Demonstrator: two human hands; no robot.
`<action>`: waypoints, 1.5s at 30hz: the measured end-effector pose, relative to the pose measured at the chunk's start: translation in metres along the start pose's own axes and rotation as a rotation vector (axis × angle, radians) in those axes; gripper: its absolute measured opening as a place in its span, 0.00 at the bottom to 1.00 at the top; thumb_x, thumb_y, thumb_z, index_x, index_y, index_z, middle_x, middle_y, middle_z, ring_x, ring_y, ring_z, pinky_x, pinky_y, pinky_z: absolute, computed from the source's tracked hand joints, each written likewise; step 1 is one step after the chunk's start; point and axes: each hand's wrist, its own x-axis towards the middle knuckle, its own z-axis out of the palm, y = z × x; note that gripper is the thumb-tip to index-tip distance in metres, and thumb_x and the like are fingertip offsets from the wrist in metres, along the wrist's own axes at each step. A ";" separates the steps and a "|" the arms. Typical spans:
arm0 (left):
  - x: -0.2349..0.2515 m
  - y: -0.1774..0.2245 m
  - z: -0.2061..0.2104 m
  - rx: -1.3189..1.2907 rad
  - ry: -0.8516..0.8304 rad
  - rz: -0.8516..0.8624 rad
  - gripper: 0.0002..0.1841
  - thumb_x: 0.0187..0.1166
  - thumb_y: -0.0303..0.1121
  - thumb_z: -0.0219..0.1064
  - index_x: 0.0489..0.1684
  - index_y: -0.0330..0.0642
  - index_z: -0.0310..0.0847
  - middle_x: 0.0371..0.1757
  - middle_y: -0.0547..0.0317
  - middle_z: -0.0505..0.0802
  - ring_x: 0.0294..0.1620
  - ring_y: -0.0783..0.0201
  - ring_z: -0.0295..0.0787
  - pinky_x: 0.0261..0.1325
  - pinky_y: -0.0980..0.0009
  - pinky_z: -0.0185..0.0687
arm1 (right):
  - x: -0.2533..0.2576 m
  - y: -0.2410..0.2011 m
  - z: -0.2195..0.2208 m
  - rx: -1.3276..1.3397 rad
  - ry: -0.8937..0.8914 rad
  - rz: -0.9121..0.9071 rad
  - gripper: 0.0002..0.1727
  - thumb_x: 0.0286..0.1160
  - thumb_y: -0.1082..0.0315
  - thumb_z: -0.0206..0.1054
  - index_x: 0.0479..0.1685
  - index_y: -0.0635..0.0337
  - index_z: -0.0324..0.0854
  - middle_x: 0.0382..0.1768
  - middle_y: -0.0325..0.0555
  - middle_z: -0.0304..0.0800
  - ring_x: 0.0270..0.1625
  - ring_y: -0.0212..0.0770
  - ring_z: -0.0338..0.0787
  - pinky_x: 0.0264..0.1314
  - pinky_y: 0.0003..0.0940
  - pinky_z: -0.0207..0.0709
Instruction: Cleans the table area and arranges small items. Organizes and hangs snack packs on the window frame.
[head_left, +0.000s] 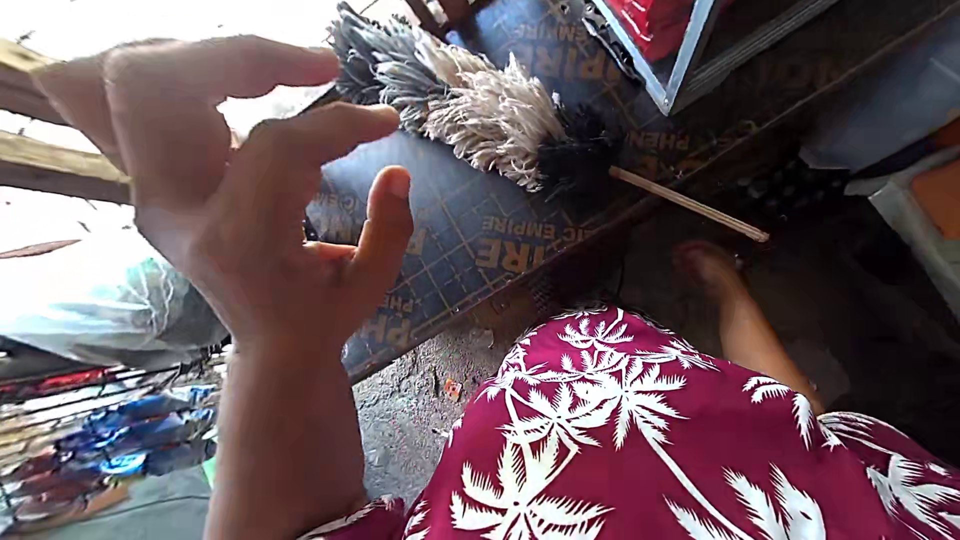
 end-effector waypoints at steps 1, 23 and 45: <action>-0.009 0.000 0.000 -0.019 0.013 -0.011 0.16 0.84 0.43 0.65 0.57 0.42 0.89 0.72 0.38 0.83 0.76 0.43 0.74 0.77 0.46 0.66 | 0.006 0.010 0.015 -0.034 -0.087 0.040 0.21 0.93 0.65 0.51 0.77 0.66 0.70 0.68 0.56 0.85 0.59 0.42 0.90 0.63 0.40 0.84; -0.268 0.047 -0.047 -0.294 0.169 -0.326 0.05 0.82 0.30 0.66 0.48 0.43 0.86 0.46 0.62 0.93 0.53 0.68 0.90 0.59 0.69 0.86 | -0.002 0.138 0.200 0.029 -0.079 0.481 0.27 0.94 0.54 0.50 0.82 0.62 0.63 0.72 0.60 0.76 0.61 0.48 0.83 0.60 0.41 0.79; -0.353 0.036 -0.075 -0.319 -0.262 -0.483 0.06 0.84 0.33 0.63 0.47 0.45 0.86 0.41 0.63 0.92 0.49 0.74 0.89 0.58 0.80 0.83 | 0.018 0.166 0.322 1.262 0.249 0.405 0.36 0.84 0.52 0.66 0.88 0.50 0.58 0.84 0.54 0.67 0.83 0.56 0.72 0.76 0.62 0.75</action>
